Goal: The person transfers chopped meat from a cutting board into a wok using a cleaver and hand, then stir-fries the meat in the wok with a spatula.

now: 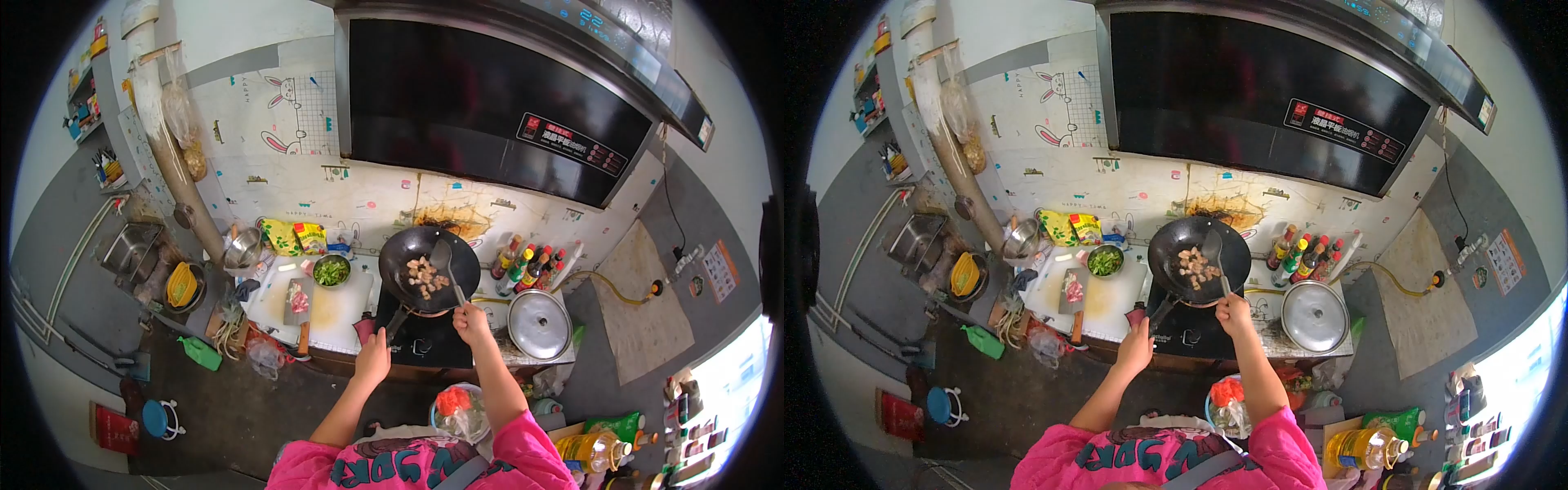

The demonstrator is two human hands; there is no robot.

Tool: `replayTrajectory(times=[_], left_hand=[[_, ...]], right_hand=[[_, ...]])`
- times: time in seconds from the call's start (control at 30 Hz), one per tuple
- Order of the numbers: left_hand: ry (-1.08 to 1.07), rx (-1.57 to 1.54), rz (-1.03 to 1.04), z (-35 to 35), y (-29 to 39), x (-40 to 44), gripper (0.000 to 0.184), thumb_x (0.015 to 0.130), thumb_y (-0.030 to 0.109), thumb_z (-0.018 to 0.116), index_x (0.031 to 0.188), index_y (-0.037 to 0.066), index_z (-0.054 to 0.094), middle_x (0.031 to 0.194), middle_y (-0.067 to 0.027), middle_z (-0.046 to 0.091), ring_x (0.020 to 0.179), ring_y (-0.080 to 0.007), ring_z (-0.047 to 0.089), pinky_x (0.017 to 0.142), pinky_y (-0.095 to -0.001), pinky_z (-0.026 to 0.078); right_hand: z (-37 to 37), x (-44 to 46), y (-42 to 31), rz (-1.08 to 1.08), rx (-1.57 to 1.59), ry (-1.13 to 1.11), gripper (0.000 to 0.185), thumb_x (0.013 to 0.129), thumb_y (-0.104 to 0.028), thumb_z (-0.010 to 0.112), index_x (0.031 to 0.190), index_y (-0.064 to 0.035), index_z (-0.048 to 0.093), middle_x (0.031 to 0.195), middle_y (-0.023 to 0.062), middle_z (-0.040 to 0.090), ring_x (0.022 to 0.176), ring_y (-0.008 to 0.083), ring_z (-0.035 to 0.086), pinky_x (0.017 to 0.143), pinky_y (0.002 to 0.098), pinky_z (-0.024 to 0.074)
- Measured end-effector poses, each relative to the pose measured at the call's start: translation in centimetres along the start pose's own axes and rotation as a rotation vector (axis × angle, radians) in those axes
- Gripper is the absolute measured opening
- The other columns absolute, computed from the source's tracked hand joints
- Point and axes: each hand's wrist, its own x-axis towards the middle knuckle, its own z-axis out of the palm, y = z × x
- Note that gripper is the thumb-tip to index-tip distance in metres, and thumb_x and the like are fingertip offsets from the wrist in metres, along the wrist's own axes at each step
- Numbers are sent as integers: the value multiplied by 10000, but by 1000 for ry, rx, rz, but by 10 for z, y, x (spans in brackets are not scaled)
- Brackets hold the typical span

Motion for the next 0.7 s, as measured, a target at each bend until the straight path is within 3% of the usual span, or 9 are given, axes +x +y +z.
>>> replayTrajectory(times=[0.17, 0.37, 0.6, 0.7], left_hand=[[-11, 5, -13, 0, 1, 0, 492, 818, 134, 551, 1248, -9, 360, 950, -209, 505, 791, -379, 569, 650, -465, 475], [13, 3, 1, 0, 1, -1, 487, 818, 130, 550, 1244, -10, 363, 942, -208, 510, 779, -378, 571, 643, -461, 477], [23, 1, 12, 3, -1, 1, 488, 813, 122, 553, 1241, -14, 362, 934, -209, 512, 774, -379, 572, 636, -460, 476], [17, -2, 9, 2, 0, 1, 484, 813, 121, 551, 1239, -12, 363, 936, -210, 512, 775, -381, 572, 635, -461, 475]], right_hand=[[0, 10, -11, 180, 270, -23, 231, 969, -207, 325, 845, -15, 356, 675, 26, 359, 461, 72, 276, 356, 193, 197], [6, -15, -9, 241, 156, -131, 162, 964, -177, 341, 877, -42, 331, 692, 34, 361, 470, 77, 279, 364, 199, 200], [22, -44, 6, 71, -226, -95, 94, 932, -143, 387, 855, -108, 346, 682, 28, 377, 467, 67, 279, 364, 192, 209], [20, -51, 12, 29, -334, -127, 52, 935, -142, 380, 920, -92, 377, 686, 21, 380, 468, 64, 279, 368, 194, 219]])
